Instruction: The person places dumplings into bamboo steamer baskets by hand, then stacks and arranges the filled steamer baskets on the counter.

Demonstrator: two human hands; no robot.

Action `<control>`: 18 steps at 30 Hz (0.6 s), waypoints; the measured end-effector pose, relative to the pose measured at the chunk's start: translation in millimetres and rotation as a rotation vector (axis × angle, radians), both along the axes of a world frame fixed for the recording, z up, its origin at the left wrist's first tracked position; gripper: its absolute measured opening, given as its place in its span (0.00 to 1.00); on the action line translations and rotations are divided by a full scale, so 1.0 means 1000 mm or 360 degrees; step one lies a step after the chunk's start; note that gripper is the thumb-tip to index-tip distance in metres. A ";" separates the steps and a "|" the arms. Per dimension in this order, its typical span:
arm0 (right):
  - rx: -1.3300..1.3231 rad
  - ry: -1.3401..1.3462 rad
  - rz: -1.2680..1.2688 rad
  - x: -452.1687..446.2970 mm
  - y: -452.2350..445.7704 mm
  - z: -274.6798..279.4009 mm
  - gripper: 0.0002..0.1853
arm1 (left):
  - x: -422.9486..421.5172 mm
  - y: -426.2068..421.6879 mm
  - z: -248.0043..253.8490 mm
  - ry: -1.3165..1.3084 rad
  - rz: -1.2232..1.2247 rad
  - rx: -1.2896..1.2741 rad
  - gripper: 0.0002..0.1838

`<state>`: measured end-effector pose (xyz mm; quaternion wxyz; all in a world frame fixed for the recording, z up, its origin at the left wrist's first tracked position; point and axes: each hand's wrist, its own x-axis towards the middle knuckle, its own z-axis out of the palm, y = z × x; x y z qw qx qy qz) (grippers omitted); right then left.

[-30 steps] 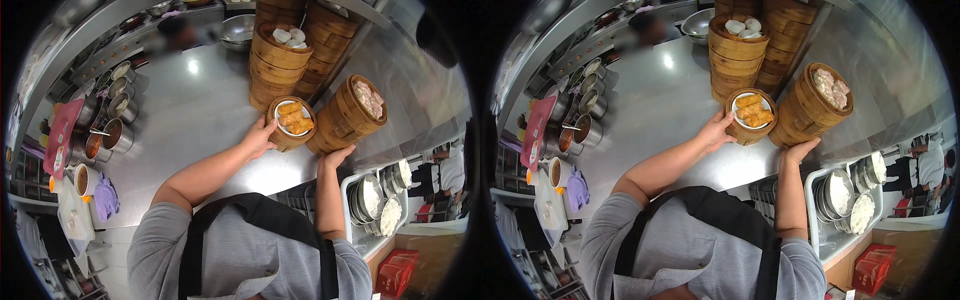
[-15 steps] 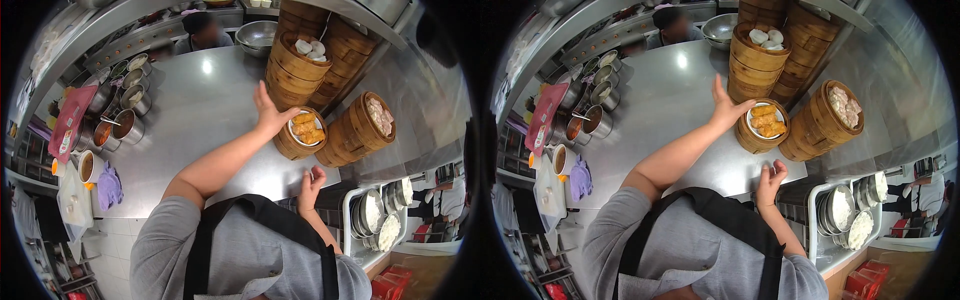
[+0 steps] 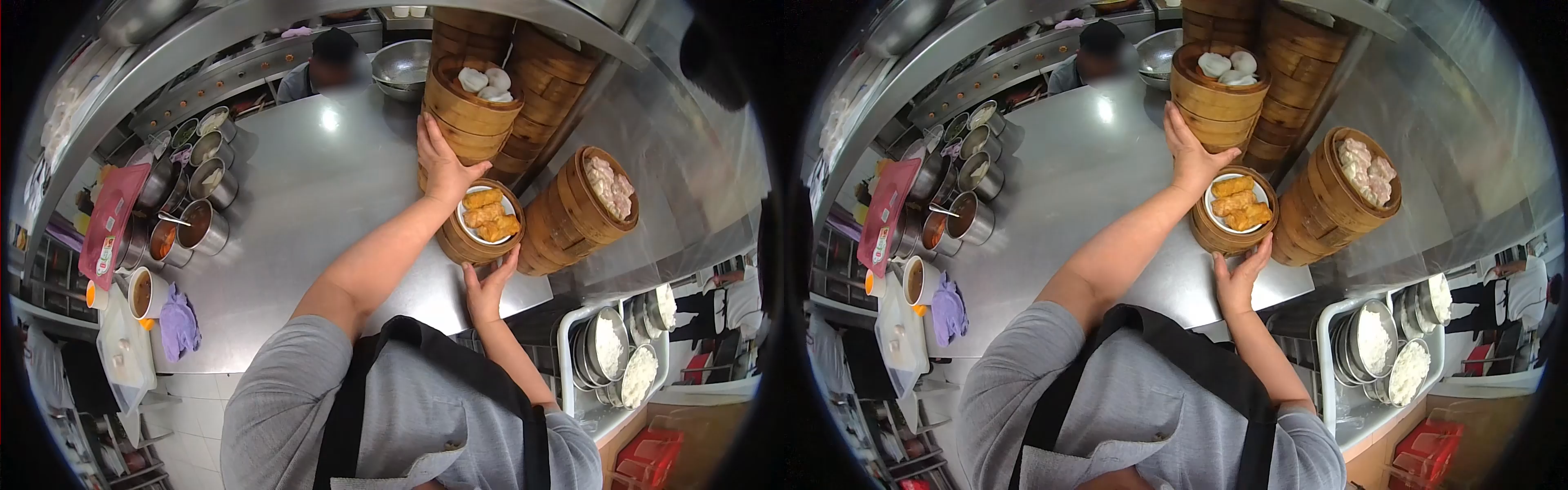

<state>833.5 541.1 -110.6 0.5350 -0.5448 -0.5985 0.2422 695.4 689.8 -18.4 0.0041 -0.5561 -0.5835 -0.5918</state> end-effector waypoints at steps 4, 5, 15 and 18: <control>0.0022 -0.0109 -0.0067 0.005 0.006 0.000 0.58 | -0.001 0.002 -0.001 0.0005 -0.0013 0.0038 0.77; 0.0008 -0.0141 -0.0062 0.007 0.006 0.000 0.58 | -0.001 0.001 -0.001 0.0005 -0.0017 0.0048 0.77; -0.0019 0.0313 -0.0069 0.014 0.015 -0.016 0.44 | -0.051 0.005 0.001 -0.0037 -0.0324 0.0003 0.77; -0.0171 0.0687 -0.0132 0.013 0.021 -0.011 0.31 | -0.071 0.011 0.005 -0.0014 -0.0544 -0.0003 0.77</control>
